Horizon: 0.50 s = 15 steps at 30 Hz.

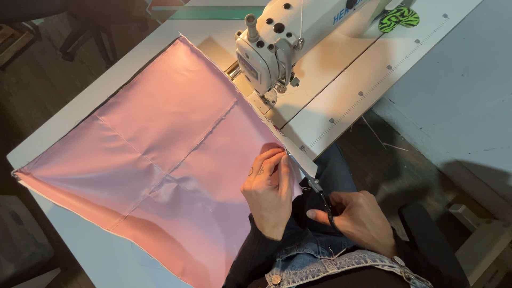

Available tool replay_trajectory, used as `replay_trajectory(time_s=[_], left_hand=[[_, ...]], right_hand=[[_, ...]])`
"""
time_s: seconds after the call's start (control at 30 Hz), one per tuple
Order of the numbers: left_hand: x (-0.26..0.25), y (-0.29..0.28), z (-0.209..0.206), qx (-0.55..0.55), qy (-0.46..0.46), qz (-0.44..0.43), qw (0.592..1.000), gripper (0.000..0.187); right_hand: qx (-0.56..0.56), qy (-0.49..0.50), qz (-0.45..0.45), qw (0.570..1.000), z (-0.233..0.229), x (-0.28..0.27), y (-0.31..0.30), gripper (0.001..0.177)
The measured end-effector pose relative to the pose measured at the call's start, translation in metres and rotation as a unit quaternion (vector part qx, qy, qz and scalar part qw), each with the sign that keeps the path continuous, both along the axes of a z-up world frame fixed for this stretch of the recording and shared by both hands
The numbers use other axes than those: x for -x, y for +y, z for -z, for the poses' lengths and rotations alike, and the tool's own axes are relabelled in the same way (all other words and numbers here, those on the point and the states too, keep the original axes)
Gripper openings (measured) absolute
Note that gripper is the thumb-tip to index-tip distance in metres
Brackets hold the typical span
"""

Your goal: Cutting a multi-layered piece of pink and black material using scissors at a sewing station.

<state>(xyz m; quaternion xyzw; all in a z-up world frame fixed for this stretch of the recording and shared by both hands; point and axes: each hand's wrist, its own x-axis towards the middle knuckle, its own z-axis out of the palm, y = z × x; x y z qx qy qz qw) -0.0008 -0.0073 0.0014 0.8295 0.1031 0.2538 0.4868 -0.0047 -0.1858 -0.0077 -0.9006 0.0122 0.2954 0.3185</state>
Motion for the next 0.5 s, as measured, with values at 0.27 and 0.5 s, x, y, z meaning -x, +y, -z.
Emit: replay_trajectory(time_s=[0.27, 0.5], left_hand=[[0.001, 0.002, 0.002, 0.003, 0.001, 0.007, 1.0, 0.009], [0.005, 0.005, 0.0, 0.023, 0.02, -0.009, 0.999, 0.007]], right_hand=[[-0.029, -0.055, -0.024, 0.998, 0.006, -0.002, -0.01, 0.055], [-0.339, -0.104, 0.003, 0.935, 0.012, 0.0, -0.049, 0.036]])
